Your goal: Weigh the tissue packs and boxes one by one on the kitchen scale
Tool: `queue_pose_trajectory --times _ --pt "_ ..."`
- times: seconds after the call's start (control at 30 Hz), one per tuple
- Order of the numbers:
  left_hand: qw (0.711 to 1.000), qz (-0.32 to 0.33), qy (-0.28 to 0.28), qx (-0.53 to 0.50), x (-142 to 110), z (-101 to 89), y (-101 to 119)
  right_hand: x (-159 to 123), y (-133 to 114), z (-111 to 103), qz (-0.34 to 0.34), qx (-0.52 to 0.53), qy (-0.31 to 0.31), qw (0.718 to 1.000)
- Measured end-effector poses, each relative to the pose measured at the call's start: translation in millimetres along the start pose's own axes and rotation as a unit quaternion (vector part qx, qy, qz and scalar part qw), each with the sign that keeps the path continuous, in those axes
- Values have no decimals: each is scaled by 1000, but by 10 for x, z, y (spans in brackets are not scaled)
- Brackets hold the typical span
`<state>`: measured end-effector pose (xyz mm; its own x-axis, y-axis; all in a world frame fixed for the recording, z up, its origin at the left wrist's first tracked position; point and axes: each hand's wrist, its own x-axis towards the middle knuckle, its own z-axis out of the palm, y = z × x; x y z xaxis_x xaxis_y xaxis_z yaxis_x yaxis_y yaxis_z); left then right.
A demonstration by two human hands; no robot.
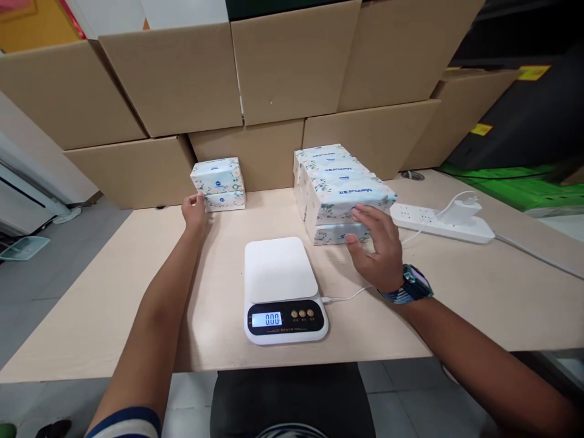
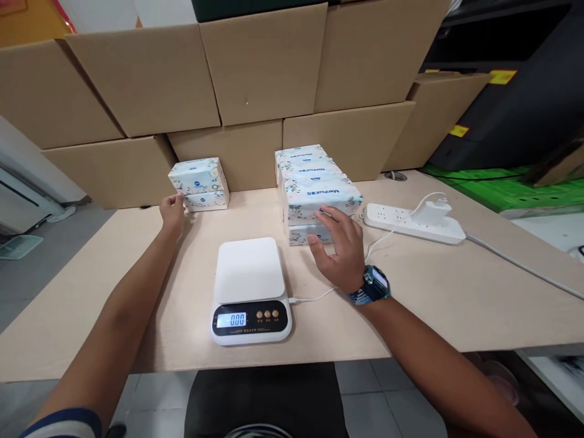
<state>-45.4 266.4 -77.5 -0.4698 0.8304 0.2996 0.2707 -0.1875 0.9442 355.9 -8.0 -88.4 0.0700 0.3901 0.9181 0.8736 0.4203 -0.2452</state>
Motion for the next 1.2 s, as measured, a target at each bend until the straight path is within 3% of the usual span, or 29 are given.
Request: queue_pose_trajectory --times 0.43,1.2 --pt "999 44 19 9 -62 -12 -16 -2 94 -20 -23 -19 8 1000" --pt "998 46 0 38 18 -3 -114 22 133 -68 -25 -39 2 999"
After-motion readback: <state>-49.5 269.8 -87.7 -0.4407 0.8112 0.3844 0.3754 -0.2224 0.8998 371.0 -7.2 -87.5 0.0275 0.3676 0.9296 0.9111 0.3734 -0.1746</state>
